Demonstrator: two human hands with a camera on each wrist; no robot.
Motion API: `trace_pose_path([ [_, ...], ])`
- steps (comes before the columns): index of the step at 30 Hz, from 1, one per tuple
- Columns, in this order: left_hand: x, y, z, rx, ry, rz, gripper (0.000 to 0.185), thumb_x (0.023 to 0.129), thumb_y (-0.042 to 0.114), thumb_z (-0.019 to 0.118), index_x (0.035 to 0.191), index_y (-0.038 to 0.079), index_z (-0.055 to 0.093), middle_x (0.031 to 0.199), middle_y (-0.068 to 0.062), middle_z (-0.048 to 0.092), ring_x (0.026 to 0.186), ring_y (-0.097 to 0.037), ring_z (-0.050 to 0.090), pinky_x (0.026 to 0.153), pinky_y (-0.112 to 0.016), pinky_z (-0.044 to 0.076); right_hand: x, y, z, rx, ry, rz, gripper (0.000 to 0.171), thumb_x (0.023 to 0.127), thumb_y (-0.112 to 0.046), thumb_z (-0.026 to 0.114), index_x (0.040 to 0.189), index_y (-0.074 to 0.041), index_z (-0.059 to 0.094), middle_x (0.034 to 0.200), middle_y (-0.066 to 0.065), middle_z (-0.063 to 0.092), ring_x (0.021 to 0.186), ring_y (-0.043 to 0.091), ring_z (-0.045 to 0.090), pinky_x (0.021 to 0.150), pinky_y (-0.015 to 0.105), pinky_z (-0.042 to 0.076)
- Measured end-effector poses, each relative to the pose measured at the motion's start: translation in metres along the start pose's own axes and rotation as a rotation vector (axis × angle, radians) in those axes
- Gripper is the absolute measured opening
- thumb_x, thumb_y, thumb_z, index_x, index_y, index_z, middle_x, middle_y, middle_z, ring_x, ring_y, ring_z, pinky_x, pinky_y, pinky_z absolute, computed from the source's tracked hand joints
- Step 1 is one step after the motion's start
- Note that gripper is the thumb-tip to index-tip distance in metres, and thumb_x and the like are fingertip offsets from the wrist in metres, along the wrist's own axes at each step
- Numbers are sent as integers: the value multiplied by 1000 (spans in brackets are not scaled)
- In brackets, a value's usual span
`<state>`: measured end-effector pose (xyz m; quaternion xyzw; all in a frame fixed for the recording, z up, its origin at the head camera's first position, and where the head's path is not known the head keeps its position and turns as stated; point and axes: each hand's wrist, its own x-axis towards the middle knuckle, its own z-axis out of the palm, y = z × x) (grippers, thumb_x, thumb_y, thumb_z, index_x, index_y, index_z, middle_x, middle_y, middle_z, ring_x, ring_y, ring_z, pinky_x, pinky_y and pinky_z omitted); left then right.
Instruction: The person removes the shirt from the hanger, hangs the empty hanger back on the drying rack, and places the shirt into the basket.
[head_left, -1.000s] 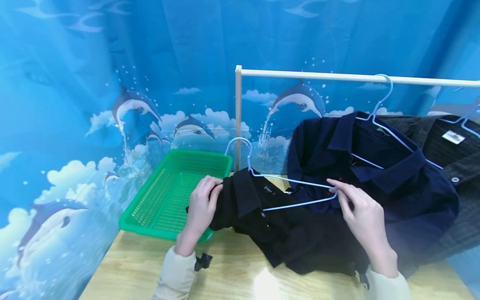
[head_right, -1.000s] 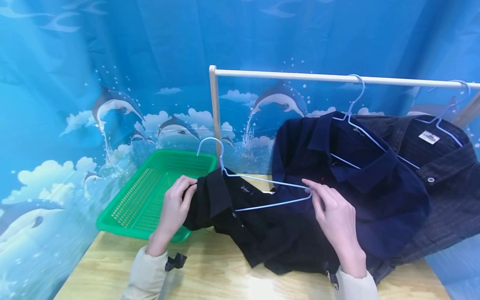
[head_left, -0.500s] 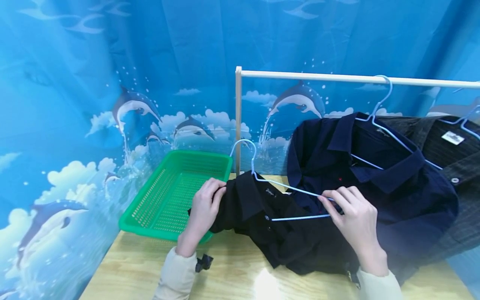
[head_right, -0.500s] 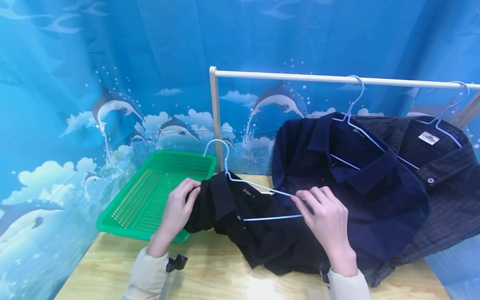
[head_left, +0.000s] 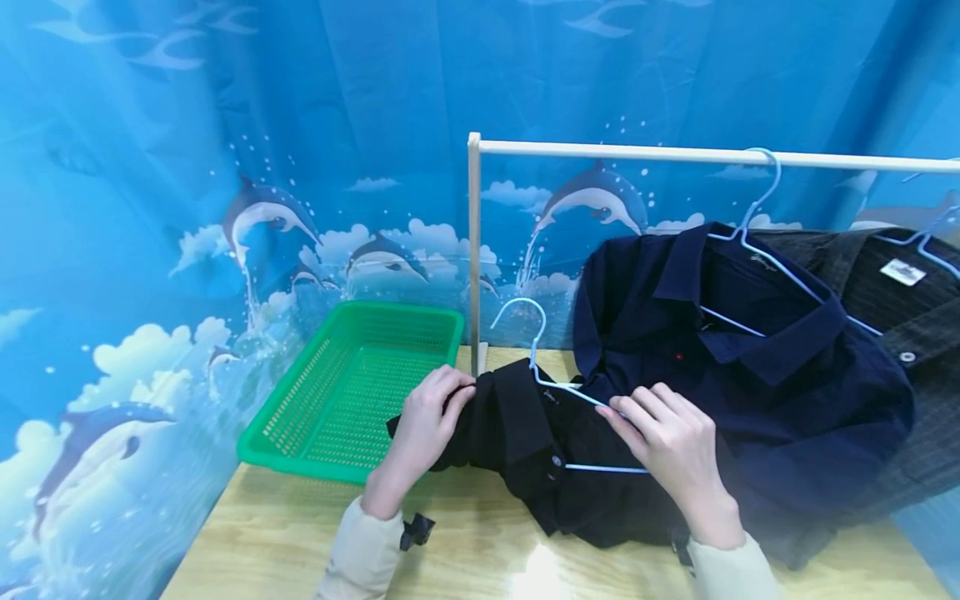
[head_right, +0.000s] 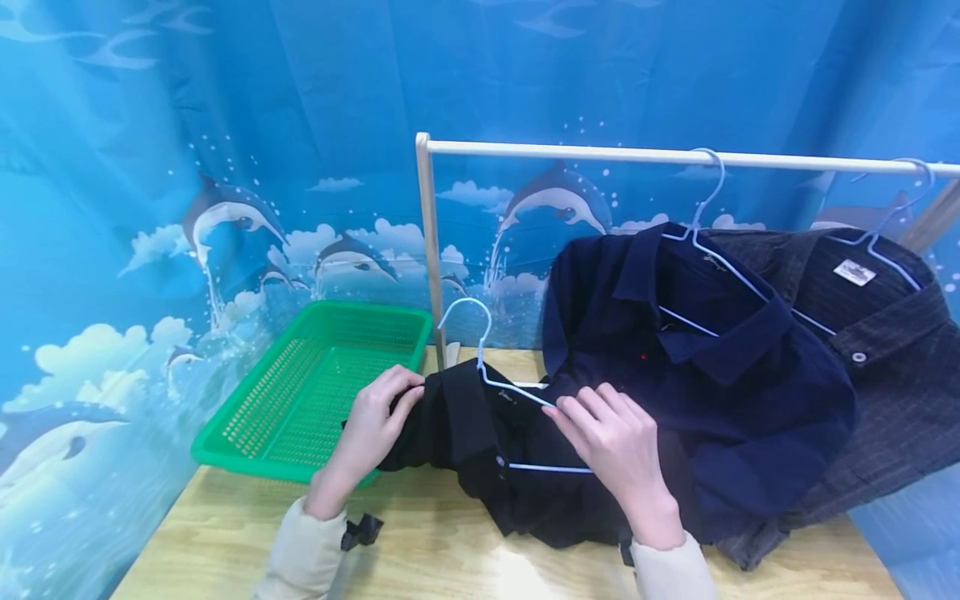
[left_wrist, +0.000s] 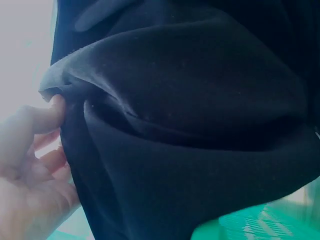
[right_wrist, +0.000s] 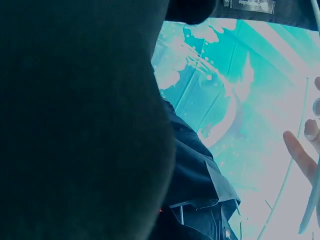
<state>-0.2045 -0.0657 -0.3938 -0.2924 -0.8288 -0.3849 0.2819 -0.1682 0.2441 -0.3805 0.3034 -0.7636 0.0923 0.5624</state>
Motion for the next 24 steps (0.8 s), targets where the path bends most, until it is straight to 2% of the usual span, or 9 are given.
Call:
trace_pose_path([
  [6,0,0,0,-7,-2,1,7,98,10,66,97,5,72,92,-5,67,87,-21,65,76,-38,54,1,-3,2,10,19,-1,36,100,-32,63,73,-9,70,62,-1,55,54,20,47,46,30,34],
  [16,0,-3,-6,-23,-35,-43,8,100,12,64,100,9,72,96,-3,68,92,-19,65,79,-35,55,7,1,-4,-14,87,26,39,98,-33,66,69,-7,69,61,0,57,50,20,46,44,29,31],
  [24,1,-12,-16,-2,5,-77,9,99,16,66,101,11,73,96,-2,69,93,-20,67,82,-37,56,3,16,-17,-73,92,89,43,98,-38,66,69,-6,70,62,2,62,49,23,48,41,30,30],
])
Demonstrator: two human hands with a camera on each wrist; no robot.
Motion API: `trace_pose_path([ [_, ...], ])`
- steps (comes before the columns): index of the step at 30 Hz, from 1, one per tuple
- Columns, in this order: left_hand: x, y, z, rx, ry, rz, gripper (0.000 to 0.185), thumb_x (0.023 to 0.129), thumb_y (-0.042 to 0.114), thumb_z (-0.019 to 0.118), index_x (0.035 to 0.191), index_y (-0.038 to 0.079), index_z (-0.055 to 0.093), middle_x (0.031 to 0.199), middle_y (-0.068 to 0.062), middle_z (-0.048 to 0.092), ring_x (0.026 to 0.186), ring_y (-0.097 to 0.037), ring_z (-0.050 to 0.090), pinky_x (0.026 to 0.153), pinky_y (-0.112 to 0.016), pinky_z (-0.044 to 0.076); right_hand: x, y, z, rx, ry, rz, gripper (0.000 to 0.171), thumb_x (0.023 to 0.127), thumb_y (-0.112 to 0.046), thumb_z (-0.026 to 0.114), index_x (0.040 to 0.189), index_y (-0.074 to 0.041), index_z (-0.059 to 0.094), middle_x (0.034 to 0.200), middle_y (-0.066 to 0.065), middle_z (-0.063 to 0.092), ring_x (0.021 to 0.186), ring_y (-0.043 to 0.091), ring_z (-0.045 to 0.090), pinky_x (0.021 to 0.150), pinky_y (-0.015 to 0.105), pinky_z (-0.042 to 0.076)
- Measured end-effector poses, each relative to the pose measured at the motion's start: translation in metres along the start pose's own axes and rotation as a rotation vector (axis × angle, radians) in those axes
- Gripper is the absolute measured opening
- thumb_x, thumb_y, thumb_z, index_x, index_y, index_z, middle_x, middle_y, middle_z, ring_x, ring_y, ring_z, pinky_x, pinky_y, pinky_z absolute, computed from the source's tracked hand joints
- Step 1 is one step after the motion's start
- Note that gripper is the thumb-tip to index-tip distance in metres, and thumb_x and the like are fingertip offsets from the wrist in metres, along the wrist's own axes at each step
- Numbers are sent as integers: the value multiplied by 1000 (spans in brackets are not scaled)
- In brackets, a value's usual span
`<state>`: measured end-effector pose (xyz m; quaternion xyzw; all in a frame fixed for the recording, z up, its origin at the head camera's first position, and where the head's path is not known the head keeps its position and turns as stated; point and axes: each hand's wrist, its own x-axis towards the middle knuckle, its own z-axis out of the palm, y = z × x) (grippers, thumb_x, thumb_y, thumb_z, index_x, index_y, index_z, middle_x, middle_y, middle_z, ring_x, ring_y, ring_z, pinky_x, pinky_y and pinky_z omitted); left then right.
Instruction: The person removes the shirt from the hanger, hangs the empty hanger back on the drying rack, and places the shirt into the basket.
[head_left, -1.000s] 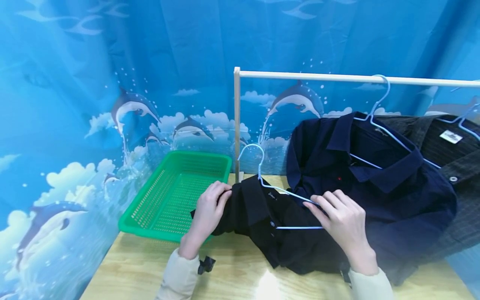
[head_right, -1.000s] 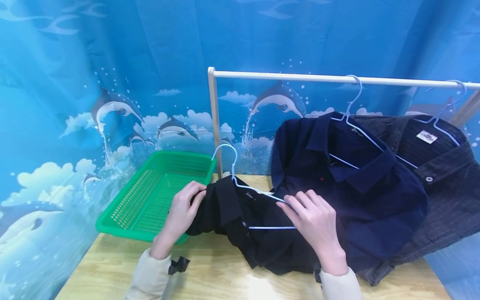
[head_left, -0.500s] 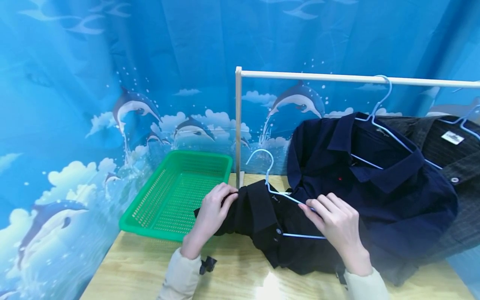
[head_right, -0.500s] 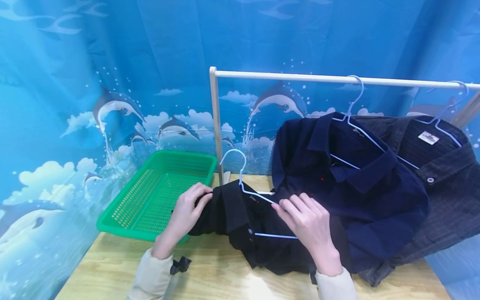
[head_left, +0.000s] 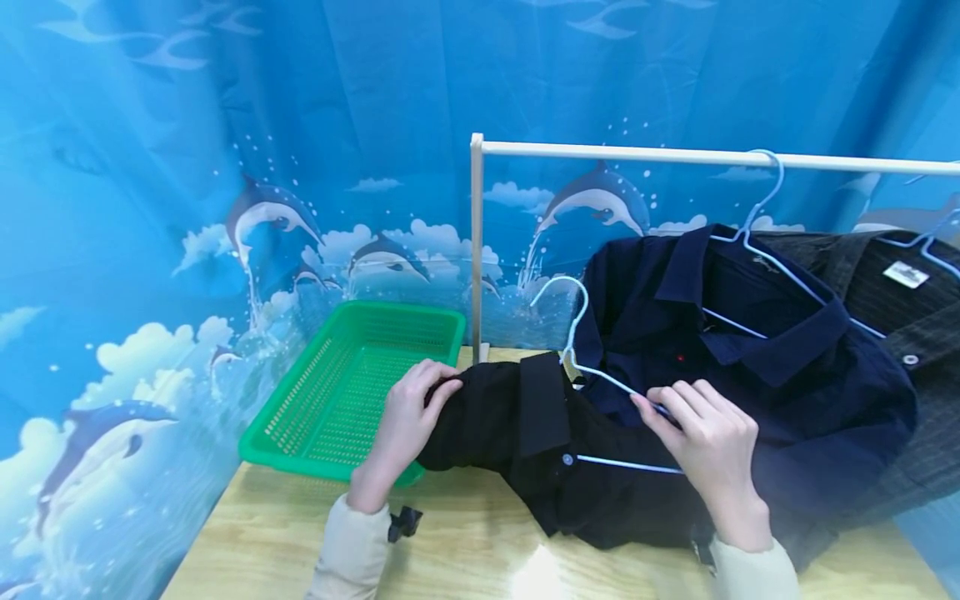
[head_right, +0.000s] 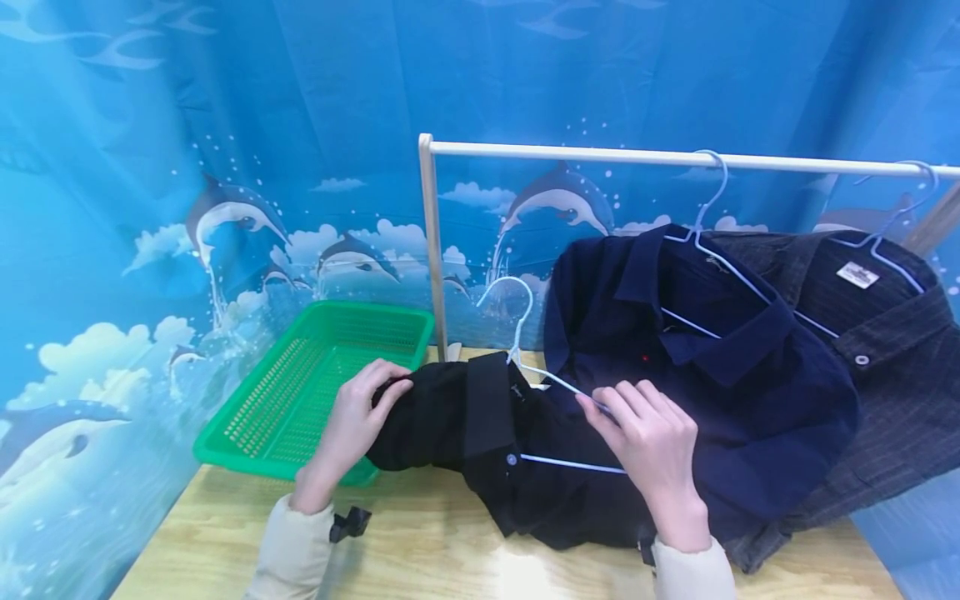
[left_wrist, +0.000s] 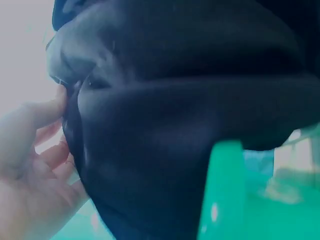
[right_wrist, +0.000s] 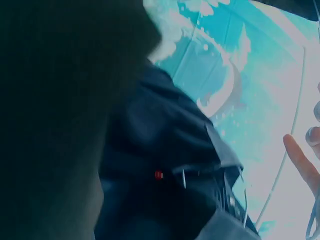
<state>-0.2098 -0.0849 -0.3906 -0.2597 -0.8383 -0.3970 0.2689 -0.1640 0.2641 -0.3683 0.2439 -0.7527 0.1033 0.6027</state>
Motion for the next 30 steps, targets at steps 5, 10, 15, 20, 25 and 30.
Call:
trace_pose_path([
  [5,1,-8,-10,17,65,-8,9,97,15,69,102,9,74,96,-3,70,90,-19,67,78,-39,56,-1,17,-14,-42,7,52,45,98,-39,65,68,-5,70,62,4,63,49,25,50,40,31,28],
  [10,2,-16,-22,56,151,-27,8,98,13,68,100,7,73,91,-5,68,83,-19,65,72,-39,55,0,33,-32,-98,-5,114,49,97,-43,63,68,-4,70,61,7,63,49,26,49,41,26,23],
  [15,1,-20,-30,82,188,-67,7,98,14,69,98,8,72,90,-5,67,80,-18,62,71,-37,52,1,43,-48,-163,-7,176,53,97,-47,61,69,-3,70,62,10,64,51,30,51,47,17,18],
  [20,1,-18,-29,71,159,-79,9,97,18,71,97,9,72,89,-4,66,78,-16,58,69,-38,51,2,46,-55,-199,-18,205,55,97,-48,60,70,-1,70,65,14,66,52,34,53,53,11,15],
  [25,0,-14,-25,64,124,-81,9,96,18,72,97,9,71,90,-3,66,79,-16,59,70,-35,52,0,46,-54,-221,-48,209,51,96,-45,62,73,-1,70,65,14,66,53,34,53,48,15,15],
  [30,0,-12,-20,53,109,-73,9,95,17,73,97,8,72,90,-4,66,79,-17,59,71,-38,53,-5,48,-52,-245,-88,223,48,96,-44,63,76,-1,71,68,15,67,55,34,55,47,16,15],
])
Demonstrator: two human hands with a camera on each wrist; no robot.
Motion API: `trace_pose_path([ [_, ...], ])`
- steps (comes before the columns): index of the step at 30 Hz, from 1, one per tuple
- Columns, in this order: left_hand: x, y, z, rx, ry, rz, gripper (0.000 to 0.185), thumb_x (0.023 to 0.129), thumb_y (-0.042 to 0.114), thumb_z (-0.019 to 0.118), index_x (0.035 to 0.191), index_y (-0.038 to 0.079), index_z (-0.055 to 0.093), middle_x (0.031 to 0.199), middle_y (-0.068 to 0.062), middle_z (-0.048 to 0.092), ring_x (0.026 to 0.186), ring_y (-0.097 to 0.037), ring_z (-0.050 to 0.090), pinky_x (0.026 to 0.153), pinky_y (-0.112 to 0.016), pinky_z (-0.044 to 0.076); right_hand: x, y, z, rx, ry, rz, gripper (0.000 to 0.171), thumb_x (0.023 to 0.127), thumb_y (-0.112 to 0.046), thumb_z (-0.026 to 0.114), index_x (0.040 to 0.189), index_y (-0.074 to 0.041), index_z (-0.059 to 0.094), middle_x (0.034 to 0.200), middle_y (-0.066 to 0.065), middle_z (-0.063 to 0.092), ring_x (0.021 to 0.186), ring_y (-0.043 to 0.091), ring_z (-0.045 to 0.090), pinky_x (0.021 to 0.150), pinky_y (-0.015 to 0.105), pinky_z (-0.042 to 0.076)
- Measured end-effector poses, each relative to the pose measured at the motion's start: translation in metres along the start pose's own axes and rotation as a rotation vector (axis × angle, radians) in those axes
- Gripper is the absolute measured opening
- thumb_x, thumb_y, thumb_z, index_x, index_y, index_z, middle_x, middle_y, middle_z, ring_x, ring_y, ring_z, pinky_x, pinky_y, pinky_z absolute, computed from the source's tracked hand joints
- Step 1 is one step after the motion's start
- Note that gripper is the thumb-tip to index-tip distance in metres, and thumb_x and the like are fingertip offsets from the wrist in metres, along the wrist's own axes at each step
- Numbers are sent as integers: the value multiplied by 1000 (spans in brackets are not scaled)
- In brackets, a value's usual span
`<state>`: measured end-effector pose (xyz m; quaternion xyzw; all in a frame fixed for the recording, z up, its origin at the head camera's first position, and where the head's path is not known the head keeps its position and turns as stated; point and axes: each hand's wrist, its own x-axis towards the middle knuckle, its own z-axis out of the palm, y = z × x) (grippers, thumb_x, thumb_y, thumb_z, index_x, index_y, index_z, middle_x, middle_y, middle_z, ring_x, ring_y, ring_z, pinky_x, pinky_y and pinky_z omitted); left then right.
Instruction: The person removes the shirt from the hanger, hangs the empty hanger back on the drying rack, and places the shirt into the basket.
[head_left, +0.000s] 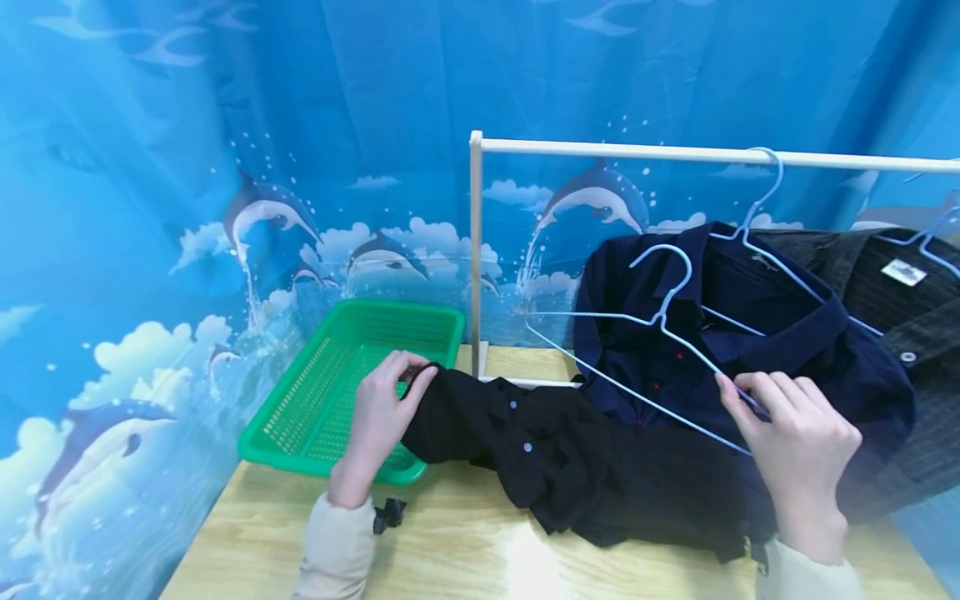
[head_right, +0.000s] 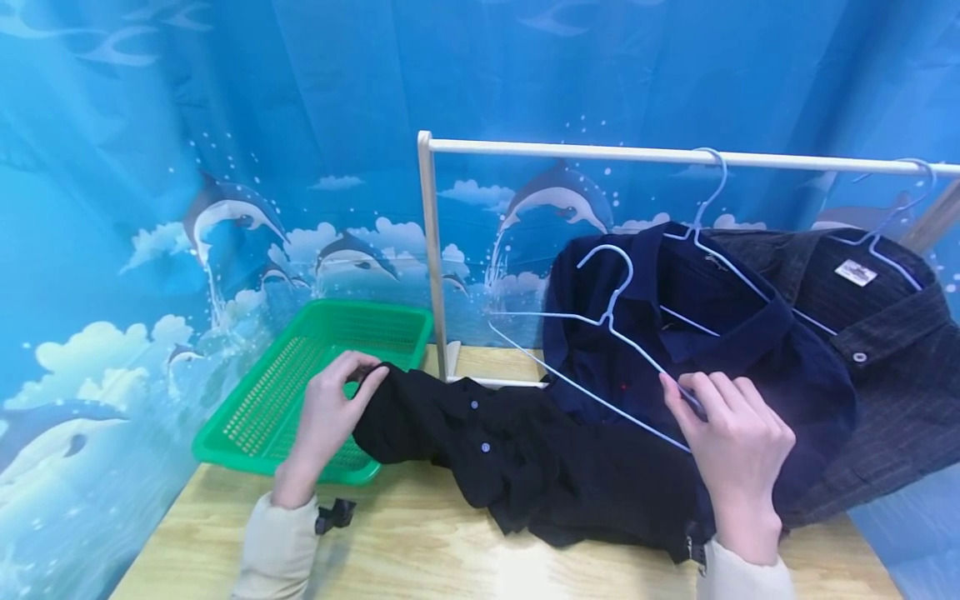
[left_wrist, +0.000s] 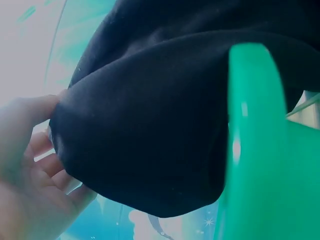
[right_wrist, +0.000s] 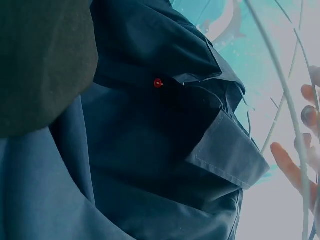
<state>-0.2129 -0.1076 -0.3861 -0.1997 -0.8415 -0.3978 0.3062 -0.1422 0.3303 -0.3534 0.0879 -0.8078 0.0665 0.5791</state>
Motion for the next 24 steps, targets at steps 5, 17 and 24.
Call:
trace_pose_path([
  [5,0,3,4,-9,-22,3,9,96,17,72,97,8,72,88,-3,65,77,-16,57,67,-37,51,0,-4,3,-8,7,19,44,95,-41,66,78,-1,71,69,14,68,56,34,55,49,14,14],
  [17,-1,12,18,-14,-62,54,9,96,18,72,97,9,71,82,1,59,70,-13,53,61,-28,43,6,-14,17,5,16,53,36,95,-33,62,81,0,69,67,14,63,58,32,54,42,34,26],
  [24,-5,13,21,-31,-90,52,8,97,19,71,97,11,72,83,3,60,68,-16,54,60,-27,42,35,-29,24,20,11,34,32,98,-28,61,86,1,69,72,16,64,62,35,56,42,43,31],
])
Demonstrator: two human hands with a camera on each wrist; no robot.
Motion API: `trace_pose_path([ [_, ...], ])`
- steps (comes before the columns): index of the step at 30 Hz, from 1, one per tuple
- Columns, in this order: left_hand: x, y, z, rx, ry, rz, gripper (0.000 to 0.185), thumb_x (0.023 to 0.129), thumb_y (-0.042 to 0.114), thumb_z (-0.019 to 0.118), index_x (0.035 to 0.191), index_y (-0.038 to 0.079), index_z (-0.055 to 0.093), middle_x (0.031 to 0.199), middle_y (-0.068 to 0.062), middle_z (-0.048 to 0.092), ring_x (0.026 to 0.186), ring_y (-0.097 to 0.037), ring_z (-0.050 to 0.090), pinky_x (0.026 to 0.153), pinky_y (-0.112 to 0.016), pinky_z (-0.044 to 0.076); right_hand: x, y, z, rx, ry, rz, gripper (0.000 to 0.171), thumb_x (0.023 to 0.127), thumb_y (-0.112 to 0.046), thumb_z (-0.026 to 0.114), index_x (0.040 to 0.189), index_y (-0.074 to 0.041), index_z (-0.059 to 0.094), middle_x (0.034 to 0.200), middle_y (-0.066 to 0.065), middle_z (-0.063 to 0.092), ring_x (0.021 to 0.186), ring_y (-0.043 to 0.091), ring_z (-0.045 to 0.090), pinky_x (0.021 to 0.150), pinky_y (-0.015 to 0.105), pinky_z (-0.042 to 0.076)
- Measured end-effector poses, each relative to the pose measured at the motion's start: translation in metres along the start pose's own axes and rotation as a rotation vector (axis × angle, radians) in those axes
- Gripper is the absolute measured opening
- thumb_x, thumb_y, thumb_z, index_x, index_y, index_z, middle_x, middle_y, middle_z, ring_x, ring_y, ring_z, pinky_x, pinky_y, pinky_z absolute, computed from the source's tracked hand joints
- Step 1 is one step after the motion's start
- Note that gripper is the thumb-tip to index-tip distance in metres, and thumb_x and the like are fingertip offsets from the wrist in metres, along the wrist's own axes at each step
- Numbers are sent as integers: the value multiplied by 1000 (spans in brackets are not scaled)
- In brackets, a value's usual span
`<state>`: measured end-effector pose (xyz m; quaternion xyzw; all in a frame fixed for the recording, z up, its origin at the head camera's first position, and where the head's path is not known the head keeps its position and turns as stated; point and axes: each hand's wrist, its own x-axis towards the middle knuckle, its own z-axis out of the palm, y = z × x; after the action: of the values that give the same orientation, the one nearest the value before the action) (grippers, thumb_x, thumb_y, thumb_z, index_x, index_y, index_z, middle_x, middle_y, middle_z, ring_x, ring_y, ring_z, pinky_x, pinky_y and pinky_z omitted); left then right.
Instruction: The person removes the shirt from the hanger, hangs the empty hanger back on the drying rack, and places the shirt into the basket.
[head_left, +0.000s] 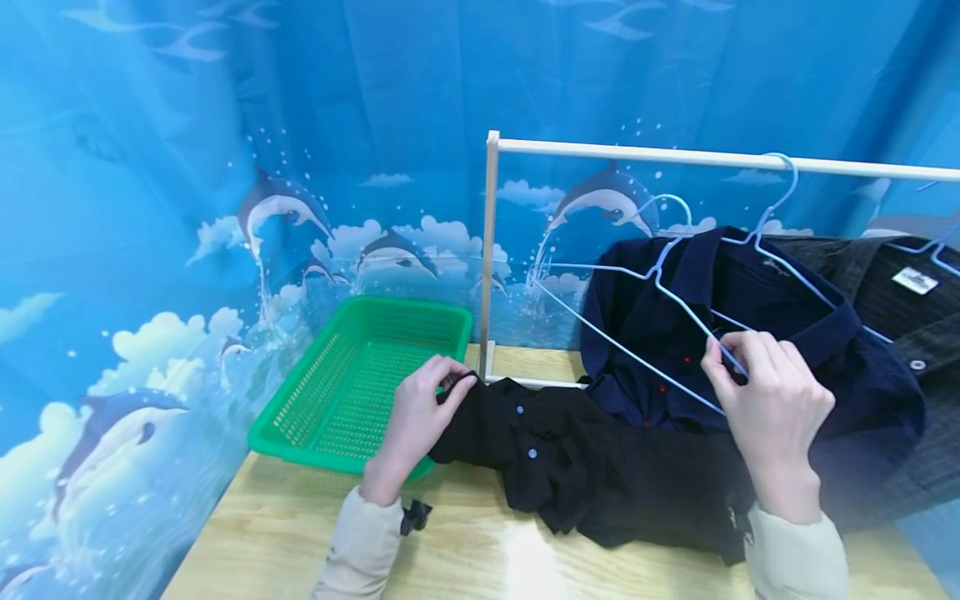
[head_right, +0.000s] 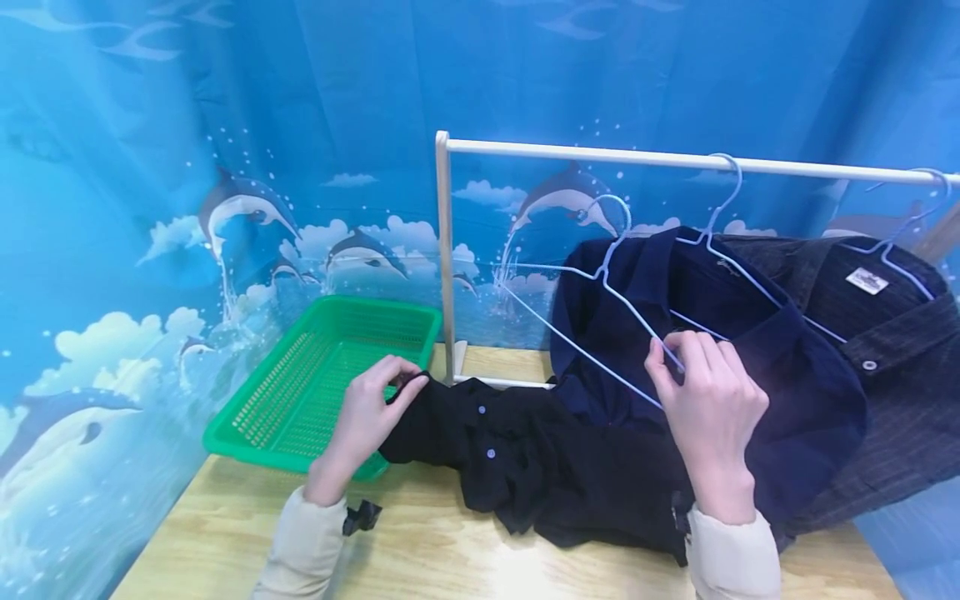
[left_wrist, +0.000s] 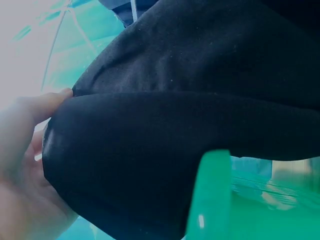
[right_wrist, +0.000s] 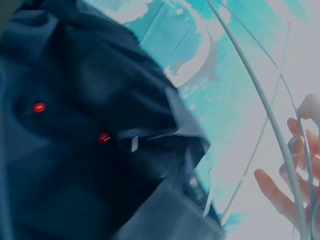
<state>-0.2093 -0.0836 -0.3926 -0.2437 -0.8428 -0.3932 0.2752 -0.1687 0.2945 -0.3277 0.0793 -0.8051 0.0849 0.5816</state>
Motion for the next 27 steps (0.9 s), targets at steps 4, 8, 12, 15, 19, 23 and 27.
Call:
trace_pose_path([
  [4,-1,0,1,-10,-7,-15,9,97,20,70,97,12,72,84,3,61,69,-21,57,60,-27,42,15,-12,3,11,-2,-13,29,98,-25,61,90,1,68,76,18,65,65,36,57,43,46,35],
  [8,-1,0,1,-14,-14,-32,9,98,21,70,98,12,72,85,2,62,70,-24,58,61,-28,42,28,-22,5,15,-20,-22,28,101,-23,62,94,3,68,81,20,66,69,38,59,44,50,40],
  [12,-2,0,0,-6,-18,-36,10,98,21,70,98,12,72,85,2,62,70,-25,58,61,-28,42,43,-27,10,20,-37,-20,26,101,-21,63,96,4,67,85,21,67,74,40,60,45,52,42],
  [15,-1,0,0,-1,-19,-32,10,98,21,69,98,11,72,85,2,62,70,-25,58,61,-28,42,54,-28,17,25,-46,-15,22,100,-18,65,97,4,67,86,22,67,74,41,60,45,52,41],
  [19,-1,0,-1,0,-16,-31,10,98,20,70,98,11,72,84,2,61,69,-26,58,61,-28,41,65,-27,28,23,-48,-7,21,100,-17,65,98,4,67,86,22,66,74,42,59,44,51,38],
  [23,0,0,-1,6,-14,-24,9,98,20,70,98,11,72,84,2,61,68,-23,56,60,-28,41,70,-26,39,22,-61,12,23,101,-19,64,99,4,67,87,22,66,74,42,59,45,52,40],
  [27,0,0,-1,3,-24,-30,9,98,20,70,98,11,72,83,3,60,68,-22,56,60,-27,41,66,-25,49,17,-87,0,23,101,-19,63,97,3,67,85,21,65,73,42,59,43,51,41],
])
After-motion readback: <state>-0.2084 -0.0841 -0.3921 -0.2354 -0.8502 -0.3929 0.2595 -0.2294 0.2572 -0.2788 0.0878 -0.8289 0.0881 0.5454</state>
